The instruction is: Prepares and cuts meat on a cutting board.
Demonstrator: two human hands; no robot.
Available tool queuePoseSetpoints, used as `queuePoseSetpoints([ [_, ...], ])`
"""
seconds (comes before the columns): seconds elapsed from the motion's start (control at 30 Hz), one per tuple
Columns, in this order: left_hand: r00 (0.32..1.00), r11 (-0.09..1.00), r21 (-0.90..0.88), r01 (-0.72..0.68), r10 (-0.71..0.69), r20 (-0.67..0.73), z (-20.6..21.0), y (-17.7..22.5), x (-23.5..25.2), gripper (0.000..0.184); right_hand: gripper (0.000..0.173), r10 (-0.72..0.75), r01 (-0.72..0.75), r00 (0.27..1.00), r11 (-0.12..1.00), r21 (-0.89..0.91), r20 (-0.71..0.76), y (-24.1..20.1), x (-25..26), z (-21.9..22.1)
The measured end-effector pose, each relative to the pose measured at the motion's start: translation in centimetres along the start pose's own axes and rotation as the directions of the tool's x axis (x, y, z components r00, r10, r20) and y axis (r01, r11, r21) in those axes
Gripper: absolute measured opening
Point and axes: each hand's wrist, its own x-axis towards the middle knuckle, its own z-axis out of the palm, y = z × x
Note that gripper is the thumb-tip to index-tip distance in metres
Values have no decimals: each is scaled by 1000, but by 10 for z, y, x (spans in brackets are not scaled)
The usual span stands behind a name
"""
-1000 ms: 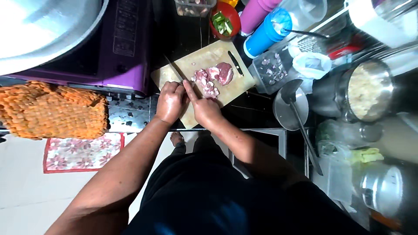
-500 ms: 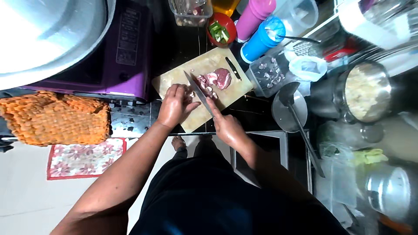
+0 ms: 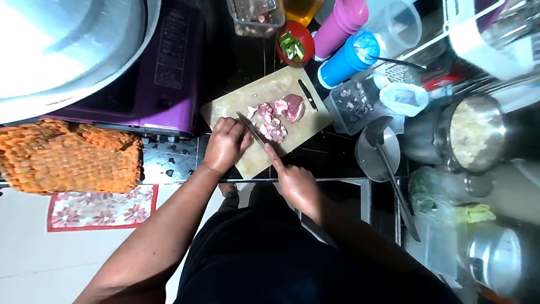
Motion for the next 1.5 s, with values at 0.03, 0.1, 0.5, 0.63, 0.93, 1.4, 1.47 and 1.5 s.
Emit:
queuePoseSetpoints([
  [0.03,1000,1000,7,-4,4,-3,1,0,0,22,79,2,-2,1000,1000,5,-5,-5,8,-1],
  [0.1,1000,1000,20,-7,7,-1,1,0,0,23,86,-37,41,992,999,33,-120,-15,32,5],
  [0.5,999,999,-24,36,-36,1,-10,-2,-6,39,66,-90,95,995,974,204,-35,45,18,13],
  [0.63,1000,999,-31,21,-22,-22,-15,-3,-12,34,64,-25,26,999,998,65,-23,31,0,2],
  [0.93,1000,999,33,-13,14,-13,-8,-6,-9,20,82,-39,41,998,998,45,-42,-16,22,2],
  [1.4,999,1000,-5,18,-18,-37,-5,11,0,16,69,-98,130,989,936,327,-115,42,30,7],
  [1.47,1000,999,-36,22,-22,6,-3,13,2,21,70,-23,45,996,966,256,-88,36,20,1],
  [1.5,999,998,-55,29,-28,24,-3,11,3,26,70,-8,33,994,973,229,-109,32,16,-1],
])
